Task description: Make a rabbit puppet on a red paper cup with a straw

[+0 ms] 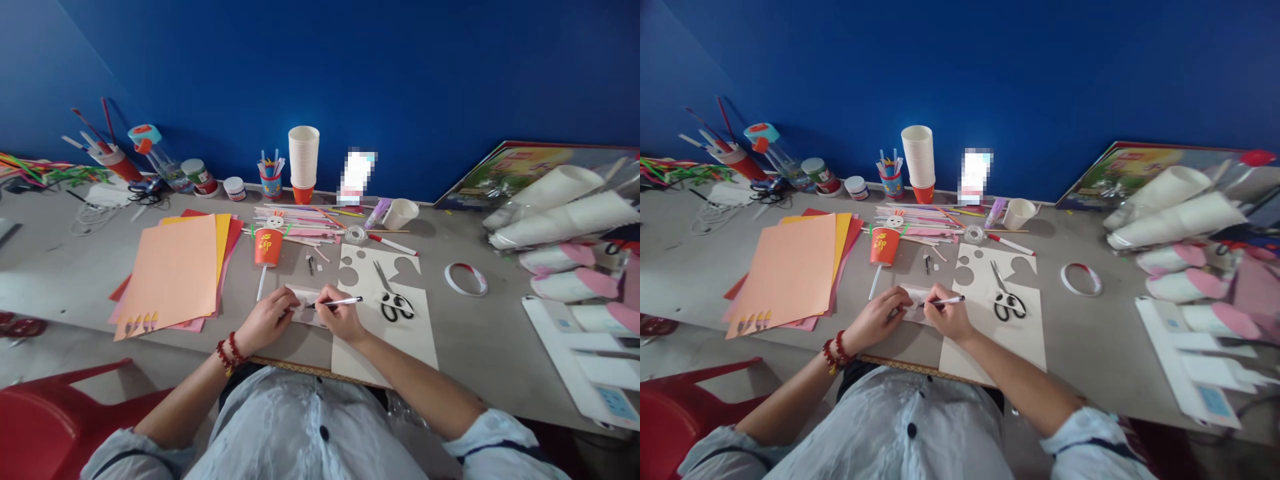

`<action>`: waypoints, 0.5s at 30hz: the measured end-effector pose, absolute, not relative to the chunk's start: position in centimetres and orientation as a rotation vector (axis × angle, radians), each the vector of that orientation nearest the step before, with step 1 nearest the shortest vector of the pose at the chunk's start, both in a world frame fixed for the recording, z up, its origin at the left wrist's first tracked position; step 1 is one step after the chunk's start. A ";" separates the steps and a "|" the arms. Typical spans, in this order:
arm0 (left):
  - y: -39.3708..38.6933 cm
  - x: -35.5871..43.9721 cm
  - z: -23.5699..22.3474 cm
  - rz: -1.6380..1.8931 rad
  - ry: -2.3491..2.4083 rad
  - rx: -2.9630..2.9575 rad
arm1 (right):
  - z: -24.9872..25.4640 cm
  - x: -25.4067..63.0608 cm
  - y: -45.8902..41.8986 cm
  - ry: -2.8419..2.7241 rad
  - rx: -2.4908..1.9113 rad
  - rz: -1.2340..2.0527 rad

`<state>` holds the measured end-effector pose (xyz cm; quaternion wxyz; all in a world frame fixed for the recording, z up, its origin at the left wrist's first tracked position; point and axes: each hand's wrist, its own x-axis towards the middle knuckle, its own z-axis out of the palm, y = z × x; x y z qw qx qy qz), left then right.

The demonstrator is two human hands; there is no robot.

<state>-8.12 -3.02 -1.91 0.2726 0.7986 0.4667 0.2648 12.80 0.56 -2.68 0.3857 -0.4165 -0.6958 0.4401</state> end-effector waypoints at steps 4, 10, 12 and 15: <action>-3.2 -8.1 -2.0 0.745 1.315 2.101 | -3.1 13.0 0.6 -1.666 -1.015 1.154; -2.7 -8.0 -1.3 0.535 1.290 2.163 | -1.7 13.5 1.1 -1.687 -1.047 1.026; -2.5 -8.0 -1.0 0.489 1.303 2.172 | -0.9 13.9 1.4 -1.680 -1.052 0.998; -2.3 -7.8 -0.7 0.445 1.314 2.195 | 0.2 14.6 1.7 -1.637 -1.043 0.981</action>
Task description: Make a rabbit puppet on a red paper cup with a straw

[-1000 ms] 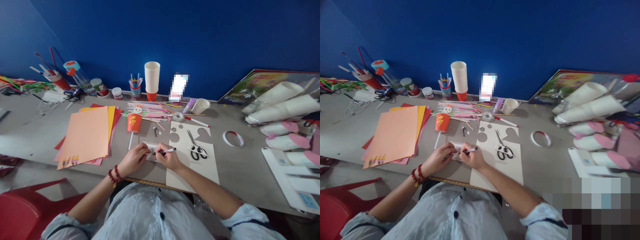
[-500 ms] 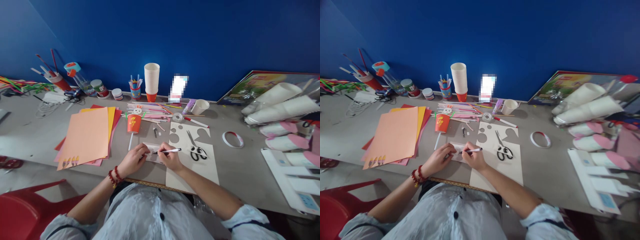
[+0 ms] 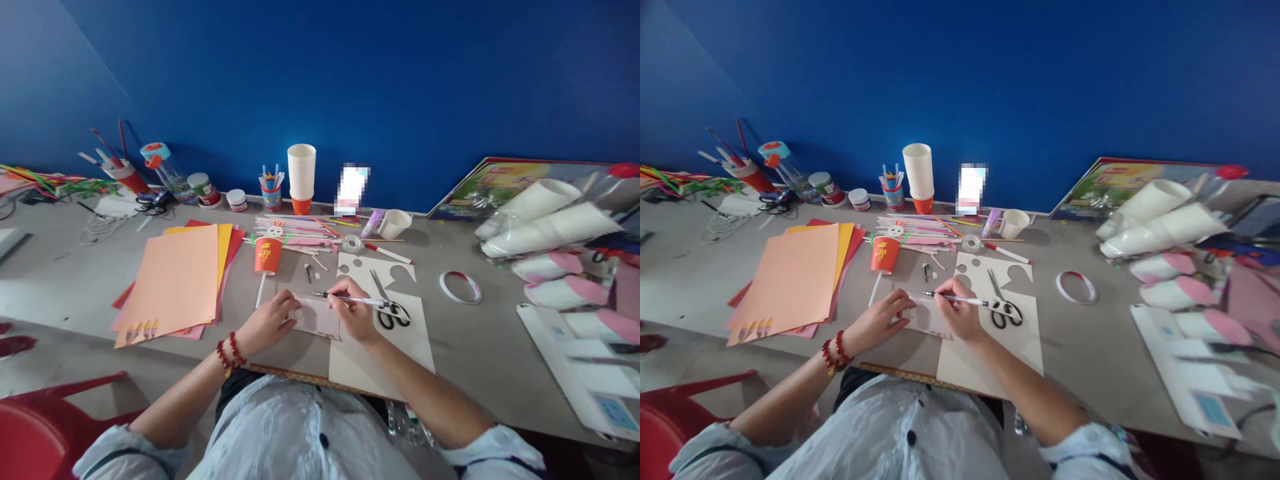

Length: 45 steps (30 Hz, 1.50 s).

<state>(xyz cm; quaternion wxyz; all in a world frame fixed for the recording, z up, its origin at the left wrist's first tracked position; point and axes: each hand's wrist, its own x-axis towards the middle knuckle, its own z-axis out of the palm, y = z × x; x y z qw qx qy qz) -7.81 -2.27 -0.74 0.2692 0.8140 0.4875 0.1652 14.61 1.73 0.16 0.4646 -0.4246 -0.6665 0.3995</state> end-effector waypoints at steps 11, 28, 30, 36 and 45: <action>-2.2 -7.5 -0.9 0.425 1.346 2.260 | 3.6 19.0 2.1 -1.659 -1.115 0.857; -2.0 -6.1 0.1 0.738 1.389 1.843 | 0.8 25.1 4.7 -2.368 -1.421 -0.055; -1.5 -5.3 0.6 0.859 1.327 1.659 | 0.8 24.7 5.9 -2.437 -1.509 -0.136; 0.0 -2.6 1.6 0.990 1.055 1.079 | 0.7 22.4 7.7 -2.515 -1.705 -0.242; 1.0 -1.6 1.3 1.005 0.922 0.839 | 0.2 26.8 4.1 -2.274 -1.649 -0.078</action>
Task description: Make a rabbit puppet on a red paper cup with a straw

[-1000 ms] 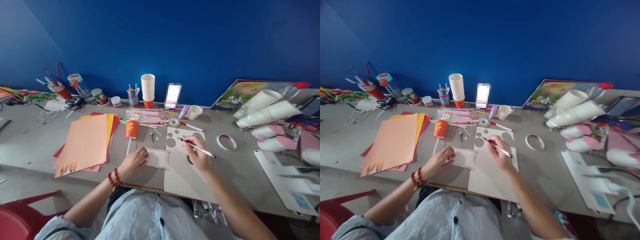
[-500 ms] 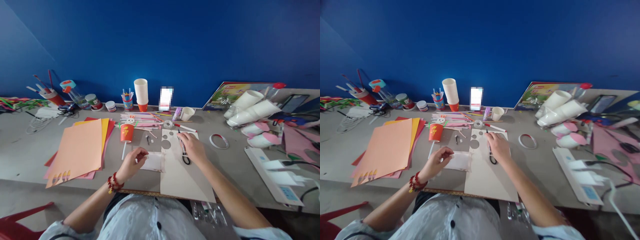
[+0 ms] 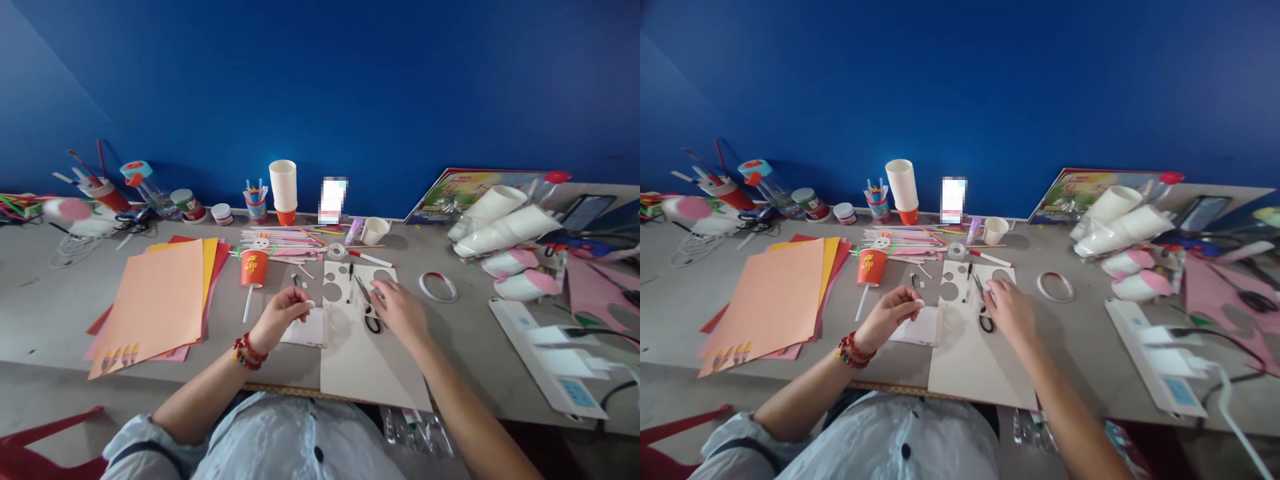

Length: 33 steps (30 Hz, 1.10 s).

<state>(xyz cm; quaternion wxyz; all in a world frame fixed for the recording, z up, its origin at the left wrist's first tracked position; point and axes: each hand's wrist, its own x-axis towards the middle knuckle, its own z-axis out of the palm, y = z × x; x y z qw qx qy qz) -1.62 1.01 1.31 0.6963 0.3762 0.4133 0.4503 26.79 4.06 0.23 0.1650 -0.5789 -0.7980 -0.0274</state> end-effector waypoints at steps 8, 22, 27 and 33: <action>1.5 -1.3 1.3 1.008 0.969 0.809 | -0.3 28.9 -1.1 -2.229 -1.743 -0.143; 1.9 -1.6 -0.6 0.983 0.933 0.763 | 0.1 25.7 0.6 -2.169 -1.580 0.159; 1.8 -1.5 -0.4 1.008 0.907 0.737 | 0.2 26.0 0.5 -2.118 -1.593 0.153; 1.7 -1.5 -0.1 1.031 0.884 0.708 | -1.1 27.8 -1.3 -2.195 -1.868 -0.146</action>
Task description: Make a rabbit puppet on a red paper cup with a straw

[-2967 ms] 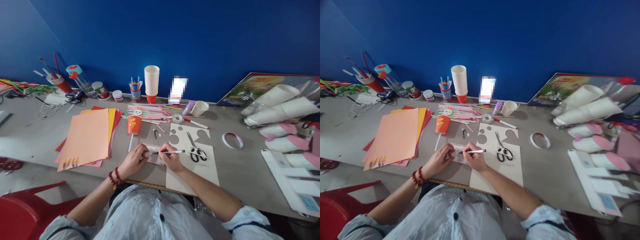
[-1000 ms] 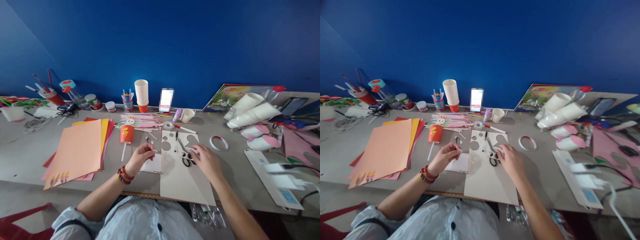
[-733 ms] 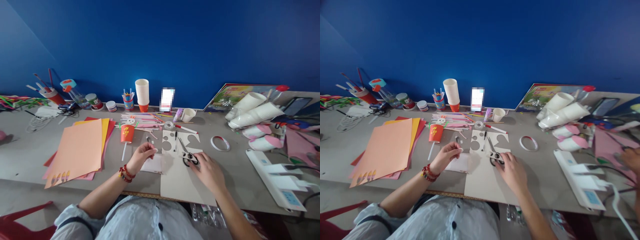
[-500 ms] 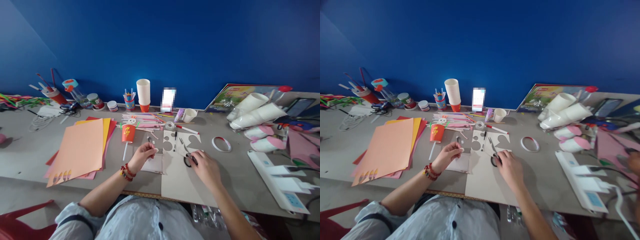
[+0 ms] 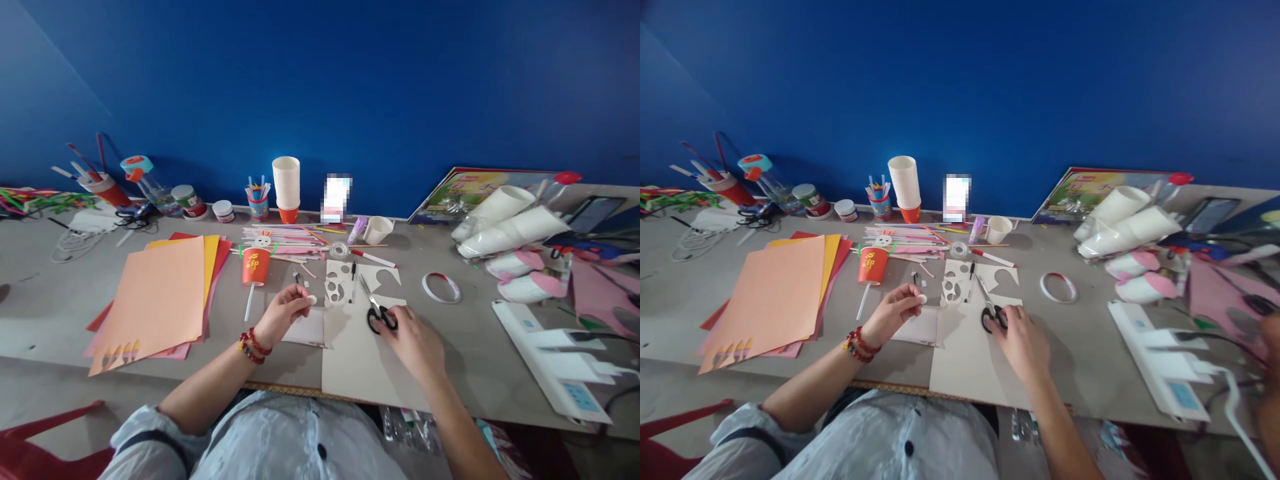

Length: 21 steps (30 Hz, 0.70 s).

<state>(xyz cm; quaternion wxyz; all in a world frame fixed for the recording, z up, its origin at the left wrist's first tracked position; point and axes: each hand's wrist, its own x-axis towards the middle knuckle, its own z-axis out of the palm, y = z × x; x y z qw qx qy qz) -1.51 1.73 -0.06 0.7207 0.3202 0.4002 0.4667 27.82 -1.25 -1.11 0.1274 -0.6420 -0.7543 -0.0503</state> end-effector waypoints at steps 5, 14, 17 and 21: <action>1.5 -1.3 0.6 1.028 0.844 0.702 | -1.1 27.6 -1.1 -2.167 -2.000 -0.003; 0.8 -1.2 2.3 1.042 0.821 0.720 | -0.4 30.3 -1.9 -1.431 -1.644 1.011; 0.5 -0.8 3.0 1.025 0.815 0.755 | 0.2 28.1 -3.0 -1.309 -1.433 1.272; 0.2 0.1 4.1 1.031 0.785 0.799 | 1.3 23.4 -4.3 -1.286 -1.296 1.626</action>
